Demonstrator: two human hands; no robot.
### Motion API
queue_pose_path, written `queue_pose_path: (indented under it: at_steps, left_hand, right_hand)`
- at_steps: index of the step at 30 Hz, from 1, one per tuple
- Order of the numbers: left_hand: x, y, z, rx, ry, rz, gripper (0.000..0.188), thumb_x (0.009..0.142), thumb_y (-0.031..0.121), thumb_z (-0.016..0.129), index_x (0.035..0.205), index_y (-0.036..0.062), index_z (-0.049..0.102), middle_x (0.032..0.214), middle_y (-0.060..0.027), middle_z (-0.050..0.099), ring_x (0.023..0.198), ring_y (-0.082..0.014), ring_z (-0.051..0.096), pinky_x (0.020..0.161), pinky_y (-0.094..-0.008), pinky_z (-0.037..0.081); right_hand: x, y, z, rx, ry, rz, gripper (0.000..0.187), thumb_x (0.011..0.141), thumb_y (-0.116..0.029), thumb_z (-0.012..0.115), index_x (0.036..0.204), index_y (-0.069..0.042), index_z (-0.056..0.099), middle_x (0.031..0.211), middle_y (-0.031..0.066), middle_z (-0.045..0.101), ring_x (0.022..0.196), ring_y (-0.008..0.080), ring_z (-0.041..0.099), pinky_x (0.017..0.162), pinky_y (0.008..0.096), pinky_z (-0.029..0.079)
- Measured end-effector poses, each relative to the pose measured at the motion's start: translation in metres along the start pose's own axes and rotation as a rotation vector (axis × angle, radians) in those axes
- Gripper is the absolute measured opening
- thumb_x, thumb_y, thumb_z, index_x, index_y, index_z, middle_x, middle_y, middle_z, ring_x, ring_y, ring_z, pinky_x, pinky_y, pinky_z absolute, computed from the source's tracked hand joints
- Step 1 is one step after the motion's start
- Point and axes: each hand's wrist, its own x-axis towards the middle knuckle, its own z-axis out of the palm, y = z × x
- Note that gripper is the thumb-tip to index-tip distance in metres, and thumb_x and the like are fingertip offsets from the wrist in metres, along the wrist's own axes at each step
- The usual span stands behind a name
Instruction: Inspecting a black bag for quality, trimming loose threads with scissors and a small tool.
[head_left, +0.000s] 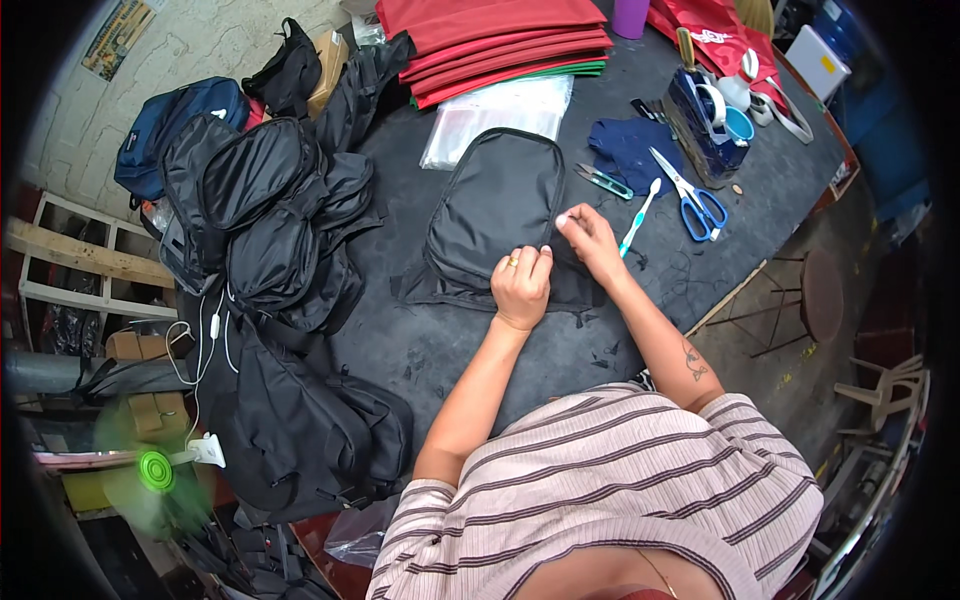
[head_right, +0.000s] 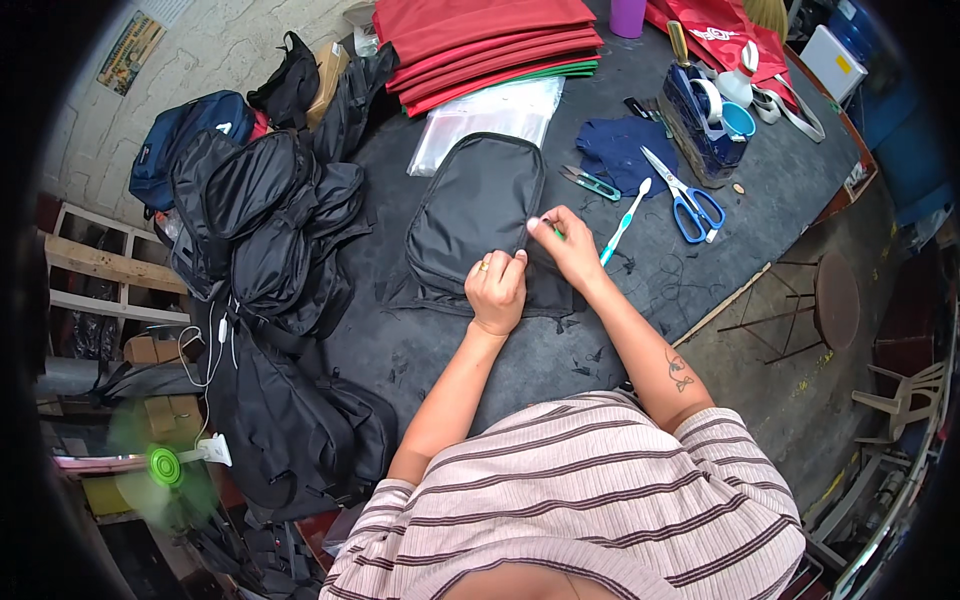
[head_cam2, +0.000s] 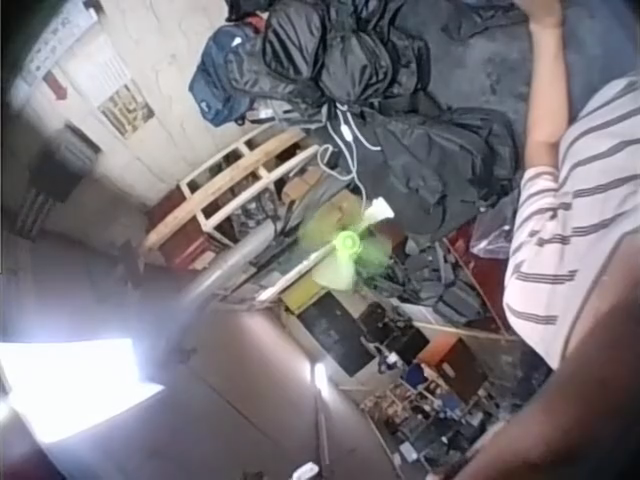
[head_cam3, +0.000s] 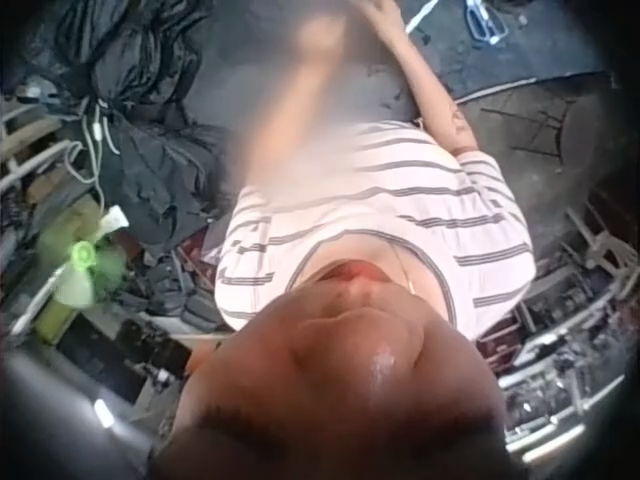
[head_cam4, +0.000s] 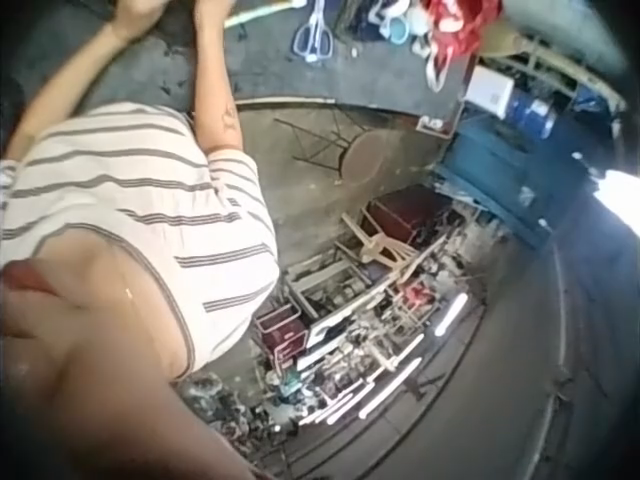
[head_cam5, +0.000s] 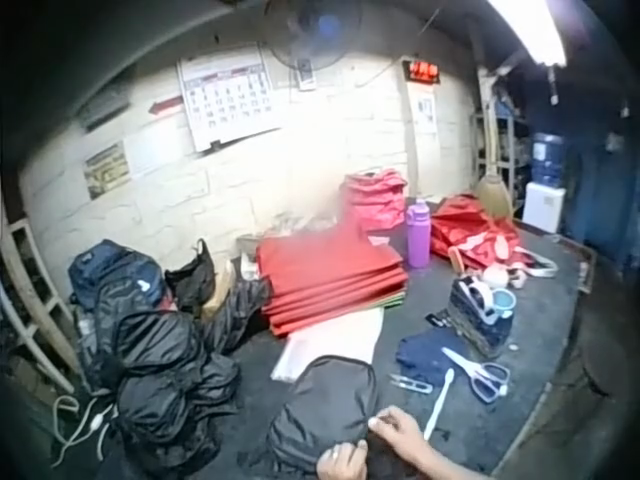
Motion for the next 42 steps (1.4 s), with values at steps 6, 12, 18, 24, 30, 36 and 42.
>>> queue_pose_path:
  at_steps: [6,12,18,24,30,36,42]
  left_hand:
    - [-0.002,-0.001,-0.007,-0.068,0.079,-0.063,0.007,0.071,0.002,0.065,0.076,0.0043,0.059,0.067,-0.0055,0.048,0.058,-0.0199,0.053,0.051,-0.0309,0.042]
    - [0.025,0.005,-0.036,-0.263,0.221,-0.290,0.025,0.065,-0.005,0.071,0.088,0.0035,0.066,0.075,-0.0062,0.058,0.059,-0.0152,0.055,0.052,-0.0259,0.044]
    - [0.044,0.024,-0.073,-0.412,0.252,-0.390,0.031,0.064,-0.004,0.073,0.093,0.0040,0.066,0.068,-0.0021,0.055,0.052,-0.0086,0.044,0.047,-0.0201,0.036]
    - [0.062,0.007,-0.102,-0.127,0.109,-0.133,0.054,0.061,-0.001,0.060,0.115,0.0072,0.059,0.088,-0.0117,0.052,0.081,-0.0279,0.052,0.076,-0.0375,0.043]
    - [0.079,0.001,-0.123,-0.627,0.278,-0.445,0.048,0.070,-0.002,0.063,0.114,-0.0008,0.044,0.098,-0.0101,0.049,0.091,-0.0205,0.050,0.084,-0.0311,0.041]
    - [0.072,0.008,-0.144,-0.869,0.230,-0.618,0.043,0.073,-0.008,0.064,0.114,0.0022,0.057,0.098,-0.0051,0.051,0.074,-0.0090,0.054,0.069,-0.0215,0.047]
    - [0.072,0.033,-0.154,-0.217,0.234,-0.348,0.022,0.071,-0.003,0.066,0.093,0.0010,0.066,0.106,-0.0117,0.051,0.073,-0.0198,0.060,0.062,-0.0307,0.050]
  right_hand:
    - [0.002,-0.011,0.012,0.384,-0.198,0.235,0.026,0.085,-0.026,0.064,0.068,-0.011,0.050,0.052,-0.0080,0.040,0.039,0.0017,0.027,0.036,0.0206,0.019]
    - [0.012,-0.040,-0.003,0.530,-0.299,0.294,0.050,0.091,-0.049,0.047,0.080,-0.001,0.057,0.059,0.0017,0.049,0.040,0.0061,0.035,0.037,0.0213,0.027]
    - [0.046,-0.045,-0.030,0.807,-0.236,0.271,0.026,0.083,-0.030,0.066,0.094,-0.013,0.049,0.072,-0.0025,0.050,0.046,0.0068,0.040,0.042,0.0223,0.031]
    - [0.030,-0.131,0.001,0.883,-0.548,-0.140,0.041,0.077,0.000,0.066,0.110,-0.015,0.048,0.082,-0.0030,0.050,0.051,0.0042,0.041,0.045,0.0194,0.033]
    - [-0.006,-0.139,0.044,0.365,-0.420,-0.541,0.031,0.072,0.000,0.067,0.097,-0.008,0.050,0.108,0.0037,0.057,0.074,0.0033,0.047,0.062,0.0181,0.037]
    - [-0.032,-0.121,0.040,0.462,-0.431,-0.151,0.024,0.076,0.001,0.064,0.093,-0.008,0.049,0.083,-0.0026,0.053,0.058,0.0004,0.043,0.049,0.0160,0.034]
    - [-0.055,-0.119,0.041,0.478,-0.298,-0.162,0.023,0.077,-0.002,0.065,0.093,-0.009,0.050,0.072,-0.0052,0.048,0.053,0.0008,0.040,0.044,0.0173,0.031]
